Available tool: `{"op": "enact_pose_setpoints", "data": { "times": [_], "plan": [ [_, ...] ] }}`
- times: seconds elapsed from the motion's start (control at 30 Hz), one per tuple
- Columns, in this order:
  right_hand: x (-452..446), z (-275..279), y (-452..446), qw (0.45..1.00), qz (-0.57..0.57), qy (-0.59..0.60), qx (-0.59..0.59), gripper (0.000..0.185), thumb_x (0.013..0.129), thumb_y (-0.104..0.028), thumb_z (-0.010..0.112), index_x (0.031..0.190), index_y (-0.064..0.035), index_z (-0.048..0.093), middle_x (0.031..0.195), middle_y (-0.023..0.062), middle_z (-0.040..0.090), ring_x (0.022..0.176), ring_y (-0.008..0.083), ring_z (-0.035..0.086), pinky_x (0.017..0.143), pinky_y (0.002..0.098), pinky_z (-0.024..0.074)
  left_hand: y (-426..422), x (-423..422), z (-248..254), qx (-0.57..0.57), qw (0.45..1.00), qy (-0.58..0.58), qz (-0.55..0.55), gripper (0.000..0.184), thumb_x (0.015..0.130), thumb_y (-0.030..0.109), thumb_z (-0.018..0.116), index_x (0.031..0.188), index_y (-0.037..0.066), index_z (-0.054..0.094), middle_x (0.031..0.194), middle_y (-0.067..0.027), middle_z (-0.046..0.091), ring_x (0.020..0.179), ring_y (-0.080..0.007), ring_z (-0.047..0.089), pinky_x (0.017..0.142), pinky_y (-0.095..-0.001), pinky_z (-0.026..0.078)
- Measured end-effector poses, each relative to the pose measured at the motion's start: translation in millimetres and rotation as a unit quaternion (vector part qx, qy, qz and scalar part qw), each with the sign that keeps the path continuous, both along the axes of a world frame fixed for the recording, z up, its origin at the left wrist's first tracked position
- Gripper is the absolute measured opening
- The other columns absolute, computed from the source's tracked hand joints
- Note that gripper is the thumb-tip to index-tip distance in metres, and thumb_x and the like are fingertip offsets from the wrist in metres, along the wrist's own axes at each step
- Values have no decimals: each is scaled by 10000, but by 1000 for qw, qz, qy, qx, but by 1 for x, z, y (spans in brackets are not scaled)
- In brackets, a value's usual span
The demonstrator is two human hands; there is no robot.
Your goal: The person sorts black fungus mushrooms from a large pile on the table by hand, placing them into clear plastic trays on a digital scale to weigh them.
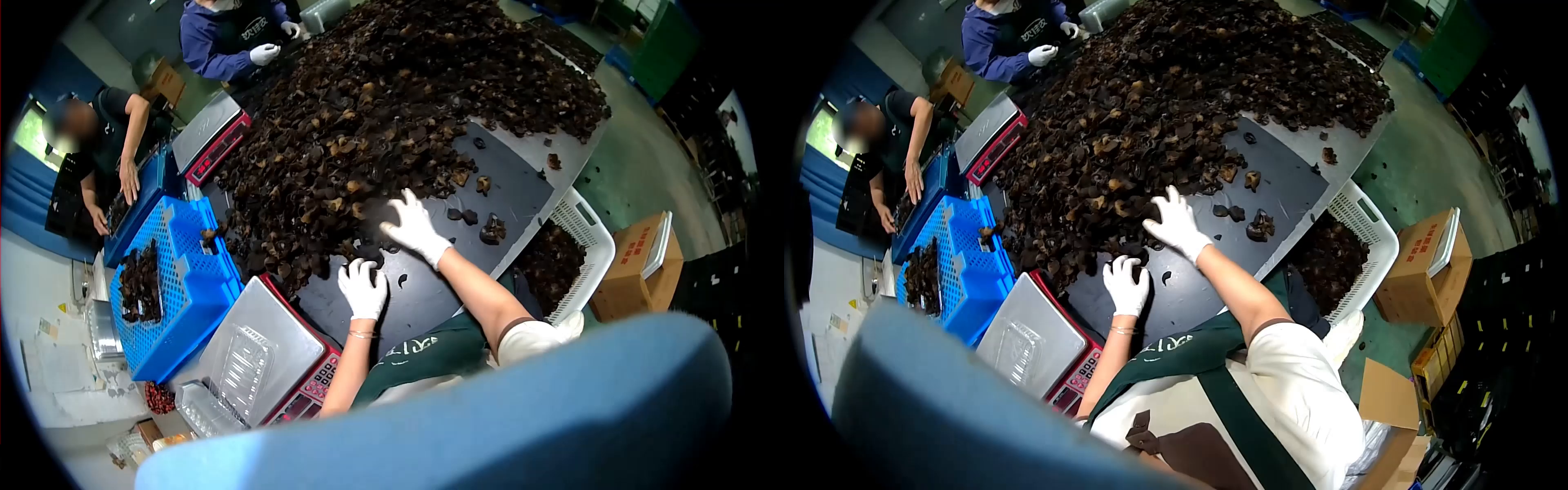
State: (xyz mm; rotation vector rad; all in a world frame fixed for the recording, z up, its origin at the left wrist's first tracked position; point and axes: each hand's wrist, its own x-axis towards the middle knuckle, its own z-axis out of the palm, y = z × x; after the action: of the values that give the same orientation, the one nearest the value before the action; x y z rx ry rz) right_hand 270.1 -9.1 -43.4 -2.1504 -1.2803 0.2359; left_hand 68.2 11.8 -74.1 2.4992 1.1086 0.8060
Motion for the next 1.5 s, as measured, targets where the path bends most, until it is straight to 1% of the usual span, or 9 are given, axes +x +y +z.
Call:
{"op": "enact_pose_setpoints", "data": {
  "times": [0.17,0.23,0.4,0.57,0.77,0.93,1.3,1.4,1.5],
  "plan": [
    [-40,16,-31,977,184,-1,-104,387,766,-389,700,1049,-130,653,1244,159,543,1130,386,502,959,494,432,-2,-12,18,-63,978,-191,54,257,761,87,660,1016,79,634,1167,-142,604,1132,-350,522,1012,-464,387],
    [-43,20,-56,958,280,-14,-51,351,777,-375,691,1047,-151,663,1173,137,587,1093,382,541,948,485,443,4,-14,19,-67,988,-94,106,500,805,196,672,1291,127,575,1470,-144,428,1270,-435,414,1107,-524,292],
    [-26,36,-70,988,121,84,37,257,823,-272,662,1031,-120,665,1047,79,695,886,277,683,777,400,565,-10,-24,11,-135,987,78,38,516,764,314,694,1246,154,606,1522,-124,376,1306,-547,328,1120,-607,223],
    [-26,23,-61,978,134,-160,4,515,768,-375,699,1228,-150,633,1356,121,533,1145,355,491,942,476,420,-47,-45,20,-138,989,53,6,502,713,214,704,1197,117,613,1516,-159,374,1267,-544,352,1104,-589,270],
    [-67,28,-105,899,427,-75,-58,313,808,-262,704,1106,-171,688,1335,77,554,1237,360,479,1079,493,357,-85,-86,8,-210,977,-24,9,885,698,203,777,1469,75,362,1529,-321,186,1388,-519,237,1140,-574,234],
    [-40,35,-111,937,338,40,79,167,745,-114,745,902,-119,689,1059,59,682,1017,288,623,887,424,468,-100,-97,7,-243,961,-127,44,976,687,78,763,1514,-2,250,1519,-324,132,1419,-482,217,1160,-481,240],
    [-28,4,-52,978,202,-38,25,478,789,-36,684,1259,-61,605,1226,146,631,1168,338,575,1019,405,463,-109,-99,3,-380,874,-287,95,888,746,-60,645,1525,8,224,1450,-156,277,1261,-267,405,1039,-340,386],
    [-25,8,-46,971,120,200,53,446,847,-35,645,1289,-29,582,1211,152,653,1131,257,624,1009,337,465,-108,-102,13,-376,883,-260,104,895,738,-37,668,1521,5,236,1452,-179,283,1271,-292,398,1059,-359,365],
    [-21,35,-50,833,8,552,13,385,950,-72,575,1320,32,548,1221,93,642,1098,183,628,941,312,508,-102,-99,24,-288,933,-199,88,841,742,-9,690,1496,18,318,1446,-273,285,1332,-398,350,1128,-425,279]
  ]
}}
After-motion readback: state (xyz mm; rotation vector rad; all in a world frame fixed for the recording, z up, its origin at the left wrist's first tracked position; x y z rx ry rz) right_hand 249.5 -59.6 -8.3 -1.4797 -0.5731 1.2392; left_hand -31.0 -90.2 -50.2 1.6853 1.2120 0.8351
